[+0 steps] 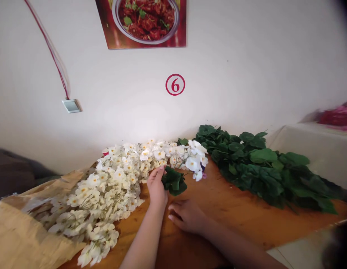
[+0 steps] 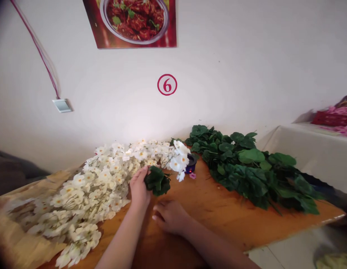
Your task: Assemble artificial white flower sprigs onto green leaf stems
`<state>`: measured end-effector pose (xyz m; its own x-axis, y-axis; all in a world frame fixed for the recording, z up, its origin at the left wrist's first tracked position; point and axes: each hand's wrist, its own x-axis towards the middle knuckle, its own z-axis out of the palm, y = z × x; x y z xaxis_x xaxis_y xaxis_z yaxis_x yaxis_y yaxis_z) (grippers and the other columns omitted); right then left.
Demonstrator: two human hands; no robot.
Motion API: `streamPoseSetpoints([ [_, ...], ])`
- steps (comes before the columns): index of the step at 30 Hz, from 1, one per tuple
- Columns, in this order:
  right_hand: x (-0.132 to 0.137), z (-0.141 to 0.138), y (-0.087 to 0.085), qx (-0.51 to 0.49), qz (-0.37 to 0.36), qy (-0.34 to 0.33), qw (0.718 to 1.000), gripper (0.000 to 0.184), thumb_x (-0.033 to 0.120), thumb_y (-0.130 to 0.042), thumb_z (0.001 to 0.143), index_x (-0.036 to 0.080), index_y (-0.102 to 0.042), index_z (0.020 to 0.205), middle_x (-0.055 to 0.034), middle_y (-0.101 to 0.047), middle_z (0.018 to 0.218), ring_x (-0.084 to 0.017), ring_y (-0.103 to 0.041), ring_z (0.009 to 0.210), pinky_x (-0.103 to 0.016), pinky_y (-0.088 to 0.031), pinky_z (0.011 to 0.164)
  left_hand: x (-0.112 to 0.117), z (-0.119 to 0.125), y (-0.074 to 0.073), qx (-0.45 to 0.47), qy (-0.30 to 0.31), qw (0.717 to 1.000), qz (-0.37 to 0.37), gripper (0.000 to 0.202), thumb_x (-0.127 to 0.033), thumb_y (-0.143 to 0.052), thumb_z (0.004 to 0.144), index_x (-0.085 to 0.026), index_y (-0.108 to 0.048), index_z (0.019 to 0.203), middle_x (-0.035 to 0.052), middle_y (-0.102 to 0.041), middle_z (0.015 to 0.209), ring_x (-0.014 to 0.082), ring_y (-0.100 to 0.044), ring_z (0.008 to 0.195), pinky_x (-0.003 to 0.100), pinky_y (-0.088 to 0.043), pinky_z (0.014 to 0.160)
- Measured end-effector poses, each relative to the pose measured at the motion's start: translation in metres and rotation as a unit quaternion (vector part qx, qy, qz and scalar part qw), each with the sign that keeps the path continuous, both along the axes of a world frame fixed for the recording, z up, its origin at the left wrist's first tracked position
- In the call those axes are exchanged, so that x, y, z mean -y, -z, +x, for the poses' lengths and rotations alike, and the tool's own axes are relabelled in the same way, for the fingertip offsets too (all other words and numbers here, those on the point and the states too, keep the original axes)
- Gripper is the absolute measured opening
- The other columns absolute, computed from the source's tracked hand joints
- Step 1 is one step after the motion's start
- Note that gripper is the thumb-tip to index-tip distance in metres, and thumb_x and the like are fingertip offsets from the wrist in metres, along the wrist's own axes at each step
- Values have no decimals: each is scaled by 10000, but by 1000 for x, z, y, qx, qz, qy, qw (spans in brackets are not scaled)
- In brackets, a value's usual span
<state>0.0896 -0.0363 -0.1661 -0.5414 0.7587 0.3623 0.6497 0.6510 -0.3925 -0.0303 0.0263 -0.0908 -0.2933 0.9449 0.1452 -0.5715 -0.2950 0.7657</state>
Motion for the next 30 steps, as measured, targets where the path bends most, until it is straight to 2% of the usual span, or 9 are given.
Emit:
streamPoseSetpoints([
  [4,-2,-4,-2,-47,-58,46,996,502,429,-523,879,156,-504,1299,-21,-673,723,-189,-583,619,-293,-392,588,14,1,-19,69,44,997,9,200,-283,-789,664,-140,-714,782,-5,-652,688,99,-606,649,228,-483,682],
  [6,-1,-7,-2,-66,-50,62,995,446,443,-519,878,147,-551,1211,-29,-665,729,-196,-579,639,-303,-389,592,19,2,-23,93,74,993,8,205,-290,-776,676,-142,-706,798,-6,-645,682,93,-600,623,222,-485,658],
  [9,-1,-12,0,-89,-14,90,992,295,431,-491,890,168,-616,937,-54,-649,757,-207,-571,683,-323,-394,620,23,3,-23,140,129,982,9,193,-291,-764,691,-151,-692,802,-7,-640,689,90,-601,619,213,-489,640],
  [12,-1,-13,0,-162,17,114,980,233,356,-435,920,207,-615,915,-56,-647,829,-206,-571,737,-338,-410,672,22,5,-21,183,159,970,8,162,-285,-750,711,-163,-672,785,-8,-642,694,99,-616,631,228,-506,657],
  [15,3,-8,-11,-232,37,122,964,200,305,-433,918,245,-602,829,-30,-621,774,-203,-561,736,-344,-412,681,22,9,-26,188,148,971,15,130,-270,-725,735,-172,-676,805,-4,-662,710,109,-639,657,252,-525,716],
  [18,13,1,-32,-283,29,127,950,260,337,-466,905,239,-538,675,-23,-566,671,-189,-529,653,-332,-392,617,27,14,-35,149,123,979,58,139,-250,-702,750,-169,-700,862,32,-714,844,142,-674,804,290,-523,831],
  [21,27,11,-53,-344,14,159,925,316,390,-440,908,237,-499,639,-27,-554,669,-192,-517,643,-326,-380,590,35,13,-40,98,46,987,121,160,-252,-694,760,-169,-712,896,57,-725,953,168,-672,930,303,-511,865],
  [25,47,30,-71,-423,-3,234,876,400,456,-388,929,245,-435,592,2,-456,545,-178,-438,529,-321,-331,540,42,-3,-26,33,-80,991,106,180,-284,-675,762,-176,-719,899,44,-726,870,146,-677,779,274,-515,725],
  [30,69,51,-71,-478,-15,242,844,411,534,-456,894,246,-459,601,9,-428,536,-169,-406,513,-312,-312,529,47,-17,18,-60,-100,993,13,235,-318,-640,749,-132,-710,874,-16,-611,573,92,-518,491,220,-413,514],
])
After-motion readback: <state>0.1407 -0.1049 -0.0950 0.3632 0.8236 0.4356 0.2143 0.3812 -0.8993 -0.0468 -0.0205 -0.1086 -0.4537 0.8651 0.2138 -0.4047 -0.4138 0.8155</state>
